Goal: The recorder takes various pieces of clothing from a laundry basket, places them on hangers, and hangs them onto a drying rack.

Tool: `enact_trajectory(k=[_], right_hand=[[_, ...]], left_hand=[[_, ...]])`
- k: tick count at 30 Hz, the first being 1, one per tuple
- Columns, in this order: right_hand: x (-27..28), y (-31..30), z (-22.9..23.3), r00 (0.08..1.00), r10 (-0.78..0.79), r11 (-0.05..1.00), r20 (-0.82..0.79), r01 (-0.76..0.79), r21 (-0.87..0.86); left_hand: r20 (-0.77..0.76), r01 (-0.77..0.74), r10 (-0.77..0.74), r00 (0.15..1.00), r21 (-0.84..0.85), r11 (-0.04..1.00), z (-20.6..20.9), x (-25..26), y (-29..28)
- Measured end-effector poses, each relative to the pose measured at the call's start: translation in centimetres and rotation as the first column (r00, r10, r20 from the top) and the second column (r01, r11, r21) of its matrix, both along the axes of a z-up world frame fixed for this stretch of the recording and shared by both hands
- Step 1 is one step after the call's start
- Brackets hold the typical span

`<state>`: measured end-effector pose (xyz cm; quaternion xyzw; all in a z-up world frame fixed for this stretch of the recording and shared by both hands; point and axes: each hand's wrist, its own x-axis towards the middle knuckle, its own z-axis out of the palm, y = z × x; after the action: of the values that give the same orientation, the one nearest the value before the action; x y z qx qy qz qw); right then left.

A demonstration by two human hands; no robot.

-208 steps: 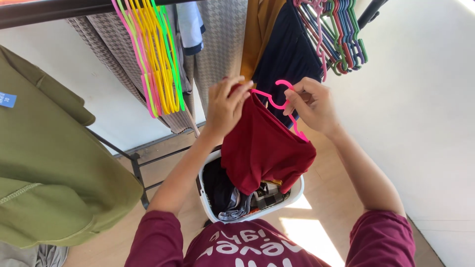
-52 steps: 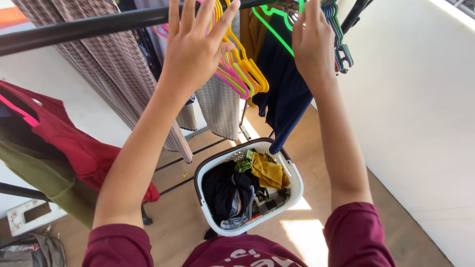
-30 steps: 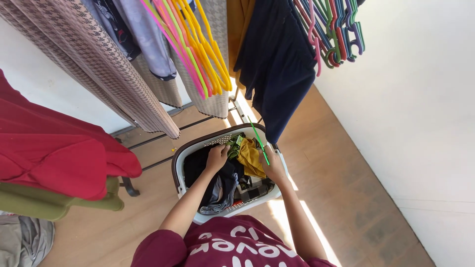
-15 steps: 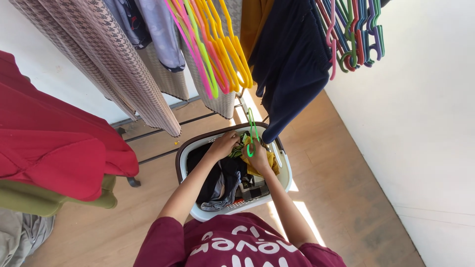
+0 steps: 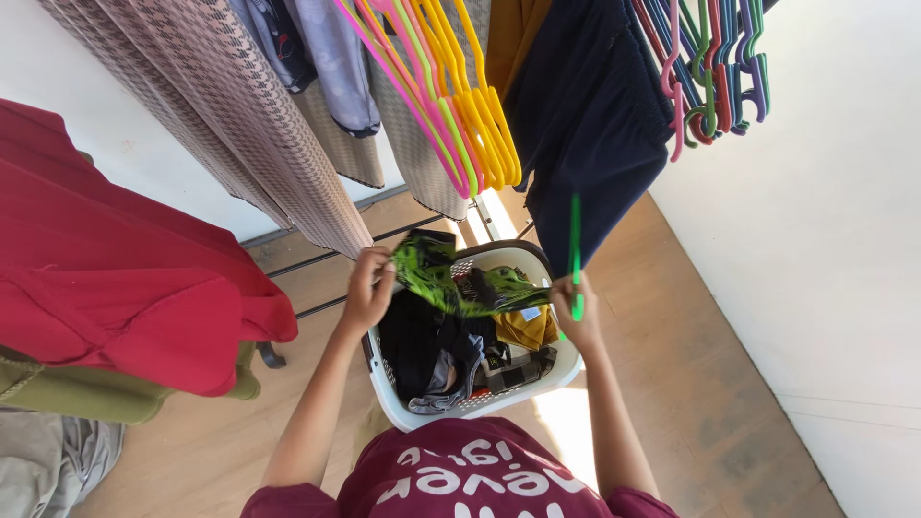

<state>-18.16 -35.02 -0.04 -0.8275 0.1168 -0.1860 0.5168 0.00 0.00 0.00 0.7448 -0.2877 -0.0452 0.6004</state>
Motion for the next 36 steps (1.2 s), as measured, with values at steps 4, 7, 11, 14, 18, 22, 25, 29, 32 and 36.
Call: enact_trajectory(k=[4, 7, 11, 14, 18, 22, 25, 29, 32, 36], right_hand=[[-2.0, -0.6, 6.9, 0.989, -0.026, 0.999, 0.146, 0.022, 0.031], [-2.3, -0.4, 7.8, 0.98, -0.024, 0.995, 0.196, 0.005, 0.099], [-2.1, 0.9, 8.7, 0.977, -0.063, 0.992, 0.201, 0.039, 0.122], [-1.7, 1.7, 8.0, 0.978, -0.136, 0.99, 0.157, 0.14, -0.015], [-1.3, 3.6, 7.2, 0.991, -0.116, 0.974, 0.06, 0.125, -0.189], [-0.7, 9.7, 10.0, 0.97, 0.179, 0.983, -0.167, -0.182, -0.004], [0.1, 12.3, 8.0, 0.938, 0.344, 0.939, -0.031, -0.344, 0.004], [0.0, 11.0, 6.1, 0.958, 0.284, 0.897, 0.041, -0.281, 0.34], [0.1, 9.3, 9.7, 0.904, 0.335, 0.759, 0.267, -0.426, 0.492], [1.8, 7.6, 11.8, 0.942, 0.276, 0.919, 0.193, -0.317, 0.233]], left_hand=[[0.403, -0.234, 0.235, 0.884, -0.054, 0.971, 2.8, -0.8, 2.9], [-0.162, -0.241, 0.228, 0.96, -0.066, 0.968, 0.2, -1.8, 1.9], [-0.268, -0.321, 0.26, 0.928, -0.217, 0.922, -0.3, -2.8, 0.8], [-0.247, -0.324, 0.277, 0.929, -0.177, 0.929, -0.3, -3.8, 0.3], [-0.288, -0.136, 0.051, 0.956, -0.287, 0.948, 1.9, -6.2, -1.2], [-0.548, -0.022, -0.282, 0.788, -0.483, 0.876, 3.6, -8.5, -4.3], [-0.512, -0.001, -0.355, 0.782, -0.571, 0.821, 3.4, -9.9, -6.1], [-0.379, 0.025, -0.267, 0.886, -0.537, 0.843, 3.5, -9.5, -5.9], [-0.321, -0.028, -0.179, 0.93, -0.55, 0.835, 5.0, -8.6, -4.8], [0.122, -0.224, 0.242, 0.963, -0.141, 0.964, 7.2, -7.8, -3.7]])
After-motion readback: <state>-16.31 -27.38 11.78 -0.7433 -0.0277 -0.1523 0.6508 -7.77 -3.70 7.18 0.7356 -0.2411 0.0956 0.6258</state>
